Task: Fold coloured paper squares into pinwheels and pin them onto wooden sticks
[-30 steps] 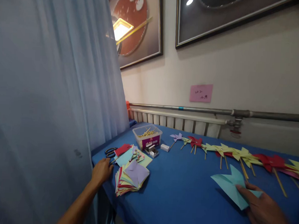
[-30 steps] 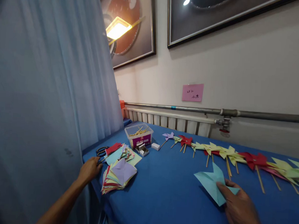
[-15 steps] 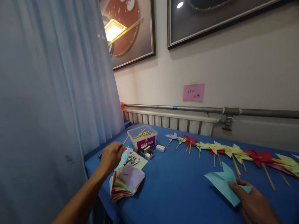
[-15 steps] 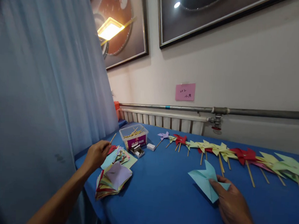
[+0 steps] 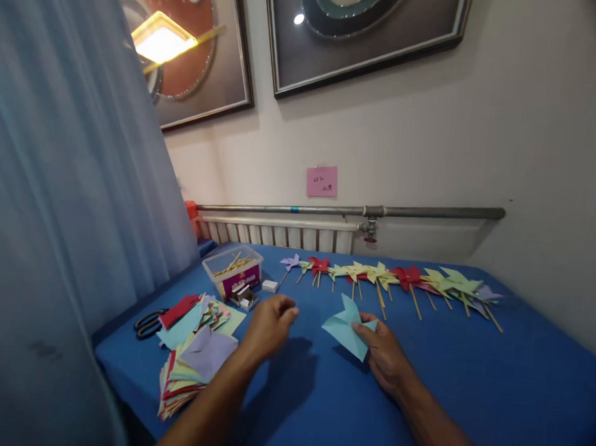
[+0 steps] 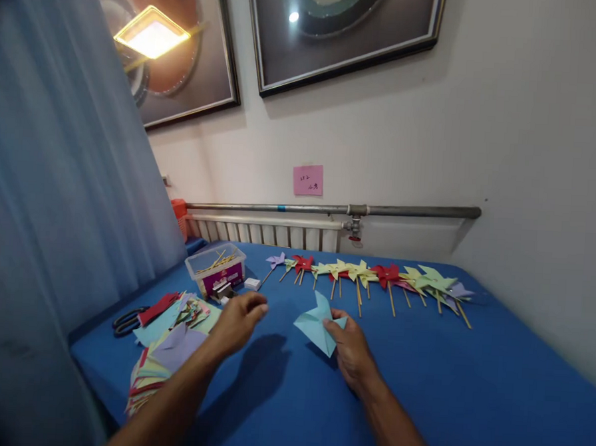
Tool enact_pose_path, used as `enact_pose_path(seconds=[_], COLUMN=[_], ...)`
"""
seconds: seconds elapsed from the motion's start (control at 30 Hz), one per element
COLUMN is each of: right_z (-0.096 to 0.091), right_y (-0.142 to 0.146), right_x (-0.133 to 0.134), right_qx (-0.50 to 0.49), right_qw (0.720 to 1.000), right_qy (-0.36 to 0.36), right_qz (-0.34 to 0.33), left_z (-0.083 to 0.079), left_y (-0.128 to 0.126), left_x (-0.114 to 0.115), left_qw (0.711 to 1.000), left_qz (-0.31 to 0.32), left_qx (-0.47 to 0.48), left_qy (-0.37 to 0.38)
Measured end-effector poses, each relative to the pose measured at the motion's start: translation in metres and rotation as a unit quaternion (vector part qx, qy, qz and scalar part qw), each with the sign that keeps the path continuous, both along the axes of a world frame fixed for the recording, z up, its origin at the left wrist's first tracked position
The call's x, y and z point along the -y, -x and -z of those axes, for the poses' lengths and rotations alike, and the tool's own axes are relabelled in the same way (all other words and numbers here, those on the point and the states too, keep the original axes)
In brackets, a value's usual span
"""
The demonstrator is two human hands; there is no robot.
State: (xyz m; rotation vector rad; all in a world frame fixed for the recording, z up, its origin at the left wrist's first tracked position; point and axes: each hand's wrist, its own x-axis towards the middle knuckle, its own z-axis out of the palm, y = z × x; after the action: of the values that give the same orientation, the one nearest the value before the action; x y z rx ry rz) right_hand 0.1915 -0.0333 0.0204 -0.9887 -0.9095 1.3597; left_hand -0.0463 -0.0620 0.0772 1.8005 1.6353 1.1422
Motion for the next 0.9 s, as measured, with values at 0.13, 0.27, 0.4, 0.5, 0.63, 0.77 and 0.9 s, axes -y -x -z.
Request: enact_pose_path(seconds=[0.13,0.27,0.4,0.5,0.63,0.77,0.9], right_z=[0.006,0.013,0.02,0.023,0.025,0.025,0.025], right_y=[0.009,0.009,0.006,0.006,0.007,0.005,0.004], right_x=[0.007,0.005,0.0,-0.001,-0.003,-0.005,-0.003], right_qx=[0.008,0.04,0.064,0.104,0.161,0.168,0.167], right_qw=[0.999,0.998,0.996,0.992,0.983,0.983,0.983], right_qy=[-0.006,-0.025,-0.03,-0.037,-0.041,-0.03,-0.041], right_qz=[-0.048,-0.047,-0.046,-0.063,-0.076,-0.069,-0.067], left_z=[0.033,0.041,0.051,0.059,0.064,0.066,0.067], left_y=[-0.047,-0.067,-0.073,-0.071,-0.065,-0.061,-0.061], left_x=[-0.015,-0.03,-0.03,-0.029,-0.031,-0.034,-0.034], left_qw=[0.958,0.913,0.902,0.895,0.884,0.892,0.904], left_qz=[0.056,0.153,0.151,0.142,0.136,0.144,0.137], left_qx=[0.246,0.342,0.368,0.373,0.391,0.373,0.346], left_qy=[0.138,0.163,0.167,0.197,0.217,0.211,0.212])
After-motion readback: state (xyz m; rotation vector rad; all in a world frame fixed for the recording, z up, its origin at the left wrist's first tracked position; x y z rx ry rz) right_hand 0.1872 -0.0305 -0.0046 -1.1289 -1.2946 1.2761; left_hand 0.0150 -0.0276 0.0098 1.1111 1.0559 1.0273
